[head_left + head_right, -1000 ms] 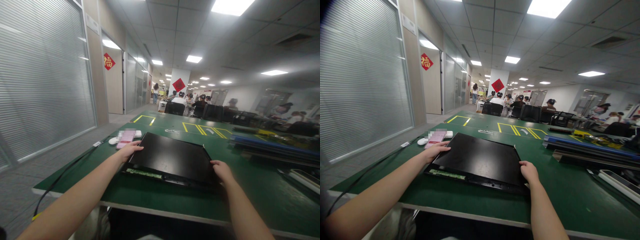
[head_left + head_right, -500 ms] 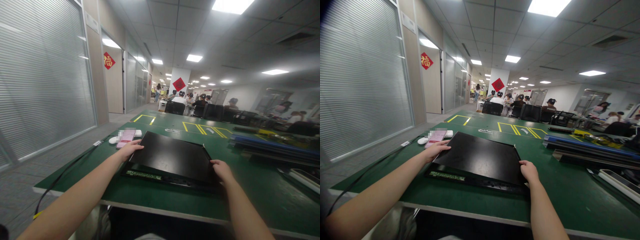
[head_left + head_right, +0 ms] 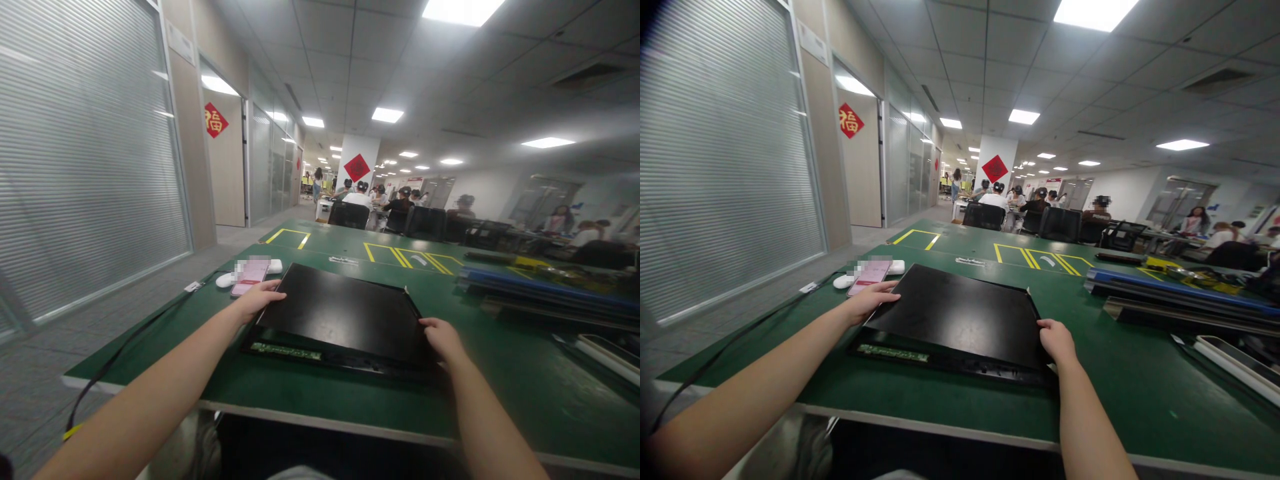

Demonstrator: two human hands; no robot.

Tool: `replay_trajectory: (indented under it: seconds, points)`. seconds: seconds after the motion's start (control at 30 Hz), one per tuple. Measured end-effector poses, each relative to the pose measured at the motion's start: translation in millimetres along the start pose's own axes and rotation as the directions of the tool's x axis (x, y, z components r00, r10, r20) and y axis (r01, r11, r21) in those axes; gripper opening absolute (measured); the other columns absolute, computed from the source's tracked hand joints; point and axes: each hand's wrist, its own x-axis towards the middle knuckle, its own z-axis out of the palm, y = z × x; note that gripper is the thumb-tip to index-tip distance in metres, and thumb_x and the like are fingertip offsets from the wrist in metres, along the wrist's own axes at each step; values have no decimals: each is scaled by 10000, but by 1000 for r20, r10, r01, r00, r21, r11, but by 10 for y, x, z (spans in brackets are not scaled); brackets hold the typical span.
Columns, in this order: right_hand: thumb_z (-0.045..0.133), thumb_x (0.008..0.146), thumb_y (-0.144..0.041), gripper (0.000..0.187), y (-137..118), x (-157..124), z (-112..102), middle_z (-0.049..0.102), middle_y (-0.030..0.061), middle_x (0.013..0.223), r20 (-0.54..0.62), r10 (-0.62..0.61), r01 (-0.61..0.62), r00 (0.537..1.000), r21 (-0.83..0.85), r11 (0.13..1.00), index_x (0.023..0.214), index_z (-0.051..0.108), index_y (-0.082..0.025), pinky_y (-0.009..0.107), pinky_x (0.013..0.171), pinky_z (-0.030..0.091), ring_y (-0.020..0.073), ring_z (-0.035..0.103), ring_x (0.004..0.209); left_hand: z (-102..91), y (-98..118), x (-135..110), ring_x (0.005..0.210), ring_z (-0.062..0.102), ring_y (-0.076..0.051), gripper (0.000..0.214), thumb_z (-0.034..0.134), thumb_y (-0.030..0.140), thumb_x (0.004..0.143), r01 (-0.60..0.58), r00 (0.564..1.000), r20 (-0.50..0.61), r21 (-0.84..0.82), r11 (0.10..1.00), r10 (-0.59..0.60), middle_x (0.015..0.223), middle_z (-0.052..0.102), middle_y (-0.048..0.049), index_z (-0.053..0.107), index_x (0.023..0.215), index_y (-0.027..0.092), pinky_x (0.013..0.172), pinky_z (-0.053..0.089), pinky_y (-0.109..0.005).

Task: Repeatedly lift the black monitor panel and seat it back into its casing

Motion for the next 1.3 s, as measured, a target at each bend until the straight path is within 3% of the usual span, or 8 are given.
replay_trajectory:
  seconds: [0.4, 0.8, 1.07, 1.3]
  points:
    - [497, 680, -113, 406, -10, -12, 0, 726, 58, 1027, -5, -1, 1, 1000, 7, 1000, 984, 742, -222, 309, 837, 487, 226, 651, 977, -18, -8, 17, 708, 725, -255, 718, 850, 143, 525, -15, 1000, -24, -8, 1000, 14, 873, 767, -93, 628, 1208, 153, 632, 570, -344]
    - [500, 684, -119, 419, -64, -59, -24, 728, 61, 1001, -3, 7, -7, 1000, -9, 1000, 1008, 743, -224, 300, 787, 495, 225, 659, 932, -5, 11, 8, 722, 726, -242, 634, 838, 122, 552, -8, 1000, -18, -34, 999, 7, 917, 762, -88, 658, 1159, 171, 657, 577, -341]
    - [502, 698, -137, 374, -93, -78, -32, 726, 57, 1028, -8, -12, 12, 1000, 8, 1000, 966, 748, -221, 286, 800, 484, 215, 657, 934, 69, 101, -73, 864, 724, -261, 641, 810, 130, 554, -77, 996, 35, -96, 992, 81, 1005, 758, -102, 658, 1175, 151, 713, 572, -307]
    - [482, 823, -318, 362, -143, -106, -55, 709, 90, 1065, -57, -42, 44, 998, 37, 998, 1070, 721, -204, 310, 837, 487, 225, 648, 986, 102, 123, -90, 1066, 661, -305, 743, 845, 211, 557, -204, 970, 104, -127, 971, 218, 1219, 686, -119, 619, 1265, 183, 867, 552, -356]
